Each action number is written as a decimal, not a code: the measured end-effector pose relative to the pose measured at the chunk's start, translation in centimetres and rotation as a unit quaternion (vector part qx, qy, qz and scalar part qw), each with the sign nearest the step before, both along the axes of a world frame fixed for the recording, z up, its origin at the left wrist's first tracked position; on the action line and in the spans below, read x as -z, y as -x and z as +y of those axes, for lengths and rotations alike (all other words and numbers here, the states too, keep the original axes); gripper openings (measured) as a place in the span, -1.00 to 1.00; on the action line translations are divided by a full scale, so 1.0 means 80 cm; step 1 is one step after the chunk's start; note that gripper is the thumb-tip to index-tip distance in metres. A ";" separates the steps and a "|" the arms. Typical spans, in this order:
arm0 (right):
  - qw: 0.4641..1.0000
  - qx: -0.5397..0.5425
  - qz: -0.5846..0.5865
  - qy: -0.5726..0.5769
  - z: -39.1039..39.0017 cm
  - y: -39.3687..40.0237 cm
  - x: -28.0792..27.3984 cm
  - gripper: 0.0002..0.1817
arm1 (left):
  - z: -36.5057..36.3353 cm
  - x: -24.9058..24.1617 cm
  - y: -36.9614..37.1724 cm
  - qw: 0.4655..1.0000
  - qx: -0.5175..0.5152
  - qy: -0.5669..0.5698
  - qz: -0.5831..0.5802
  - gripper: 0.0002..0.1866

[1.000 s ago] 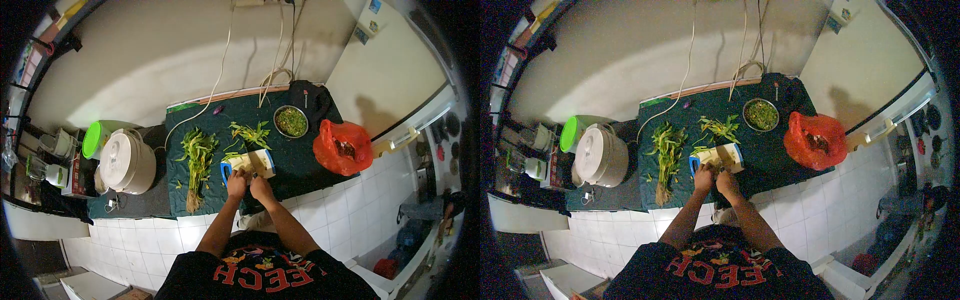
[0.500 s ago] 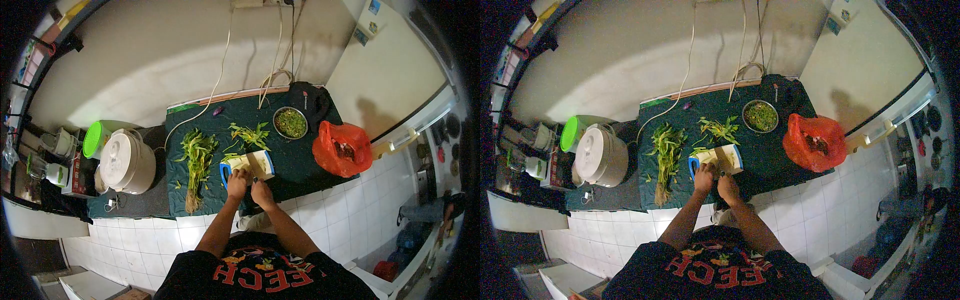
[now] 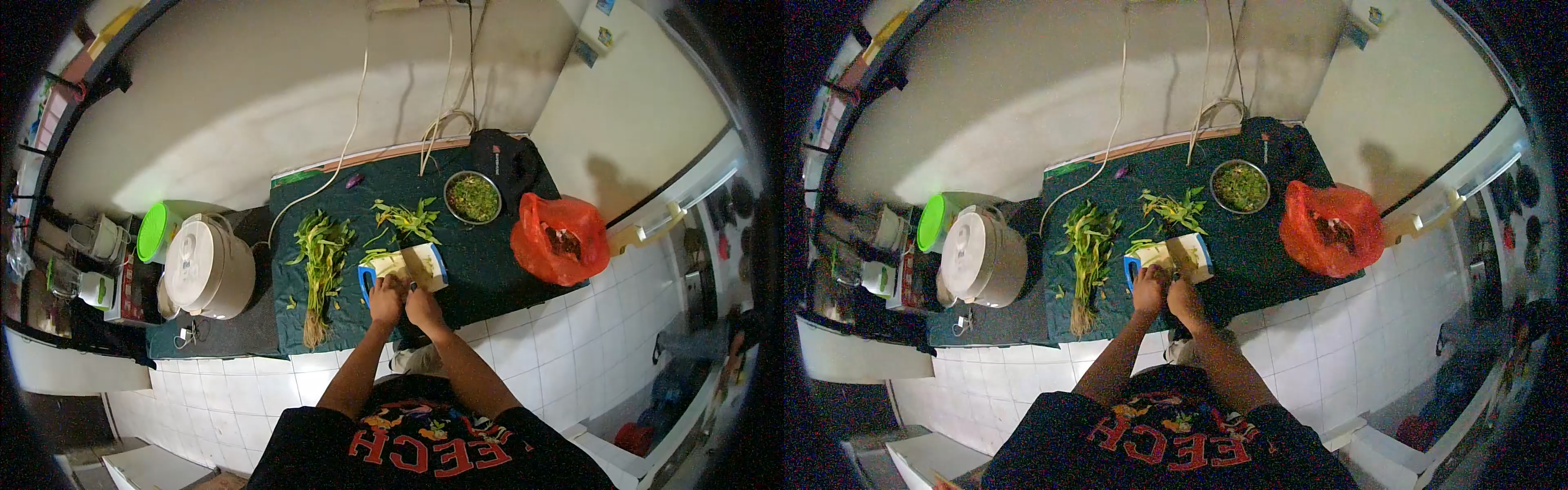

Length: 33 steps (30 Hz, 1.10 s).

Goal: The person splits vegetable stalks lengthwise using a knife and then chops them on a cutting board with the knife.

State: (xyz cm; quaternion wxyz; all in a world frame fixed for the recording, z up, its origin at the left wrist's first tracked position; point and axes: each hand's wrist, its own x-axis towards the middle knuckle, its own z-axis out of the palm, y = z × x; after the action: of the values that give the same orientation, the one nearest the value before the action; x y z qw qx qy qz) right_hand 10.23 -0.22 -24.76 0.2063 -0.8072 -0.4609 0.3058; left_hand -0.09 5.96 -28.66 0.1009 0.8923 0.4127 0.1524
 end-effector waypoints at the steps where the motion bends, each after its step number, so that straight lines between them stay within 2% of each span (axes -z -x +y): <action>1: 0.999 -0.032 -0.009 0.016 0.003 -0.004 -0.008 -0.62 | 0.003 0.007 -0.001 1.000 0.002 -0.001 -0.001 -0.70; 5: 0.999 0.022 -0.032 0.005 -0.012 0.012 -0.016 -0.63 | 0.000 0.013 -0.002 0.998 -0.035 0.041 -0.044 -0.73; 8: 0.999 0.044 0.000 -0.004 -0.011 0.013 0.008 -0.62 | 0.001 -0.003 -0.003 0.998 -0.029 0.034 -0.046 -0.75; 10: 0.997 0.065 0.025 0.032 0.000 0.007 -0.002 -0.61 | 0.000 0.003 -0.002 0.998 -0.025 0.031 -0.044 -0.76; 14: 1.000 0.014 -0.003 0.027 0.004 0.002 -0.005 -0.61 | 0.002 0.002 -0.003 0.999 -0.022 0.020 -0.033 -0.76; 19: 0.998 0.063 -0.002 0.003 -0.008 0.014 0.012 -0.60 | 0.002 0.005 0.002 0.998 -0.015 0.033 -0.055 -0.75; 26: 0.999 0.036 -0.003 0.025 -0.005 0.002 0.010 -0.60 | -0.003 -0.012 0.000 0.997 -0.030 0.038 -0.064 -0.74; 28: 0.999 0.048 -0.008 -0.025 -0.011 0.005 0.004 -0.62 | 0.000 -0.003 0.002 0.995 -0.021 0.055 -0.077 -0.73; 31: 0.999 0.016 -0.015 -0.036 -0.029 -0.001 -0.020 -0.62 | 0.011 0.003 0.002 0.988 -0.059 0.088 -0.110 -0.71; 33: 0.999 0.013 -0.036 -0.032 -0.035 -0.007 -0.010 -0.62 | 0.023 0.001 0.005 0.980 -0.118 0.084 -0.134 -0.71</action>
State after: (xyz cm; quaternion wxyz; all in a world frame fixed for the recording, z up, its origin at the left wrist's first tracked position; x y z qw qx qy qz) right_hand 10.79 -3.00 -23.96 0.2192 -0.8164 -0.4672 0.2593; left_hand -0.47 7.76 -28.71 0.2114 0.7970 0.5092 0.2466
